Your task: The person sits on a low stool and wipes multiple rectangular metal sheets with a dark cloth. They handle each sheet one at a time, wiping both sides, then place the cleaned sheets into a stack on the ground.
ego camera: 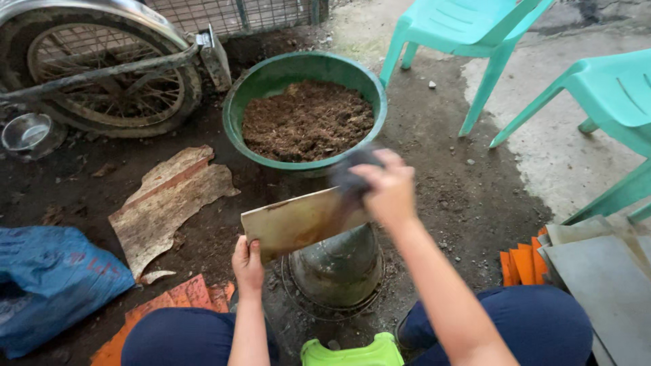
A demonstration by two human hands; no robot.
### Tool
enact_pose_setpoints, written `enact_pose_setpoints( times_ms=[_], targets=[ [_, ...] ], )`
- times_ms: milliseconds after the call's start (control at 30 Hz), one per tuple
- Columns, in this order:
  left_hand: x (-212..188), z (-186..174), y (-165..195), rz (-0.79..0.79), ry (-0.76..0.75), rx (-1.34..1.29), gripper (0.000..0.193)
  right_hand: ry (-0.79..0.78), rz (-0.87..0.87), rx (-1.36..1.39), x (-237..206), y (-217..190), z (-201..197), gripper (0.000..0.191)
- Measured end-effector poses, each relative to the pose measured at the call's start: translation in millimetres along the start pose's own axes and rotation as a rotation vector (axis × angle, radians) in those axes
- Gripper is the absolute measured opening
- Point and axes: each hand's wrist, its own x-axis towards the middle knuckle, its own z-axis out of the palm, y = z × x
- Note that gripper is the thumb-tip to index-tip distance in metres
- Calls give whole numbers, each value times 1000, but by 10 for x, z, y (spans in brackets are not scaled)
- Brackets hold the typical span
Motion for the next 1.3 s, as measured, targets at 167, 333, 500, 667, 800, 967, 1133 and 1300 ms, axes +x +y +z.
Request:
enact_pose_setpoints(
  times_ms=[167, 333, 500, 667, 800, 967, 1133, 1300],
  targets=[
    [9, 4, 64, -49, 13, -82, 15, -141, 778, 479, -223, 1269, -33, 56],
    [-44, 147, 111, -163, 155, -300, 14, 51, 1036, 977, -330, 1266, 112, 55],
    [-42, 128, 100, -274, 352, -381, 18, -122, 884, 827, -459, 1037, 186, 60],
    [18, 56, 174, -502, 449, -505, 22, -231, 977, 717, -889, 1085, 92, 55],
    [-49, 118, 262, -823, 397, -596, 32, -86, 1019, 732, -1078, 1285, 18, 59],
    [-193, 247, 242, -760, 380, -466, 31, 70, 864, 677, -937, 1359, -219, 61],
    [-330, 529, 184, -812, 312, -381, 31, 225, 366, 87, -970, 668, -241, 63],
    [-418, 817, 291, -691, 217, -218, 31, 218, -49, -38, -1408, -199, 199, 67]
  ],
)
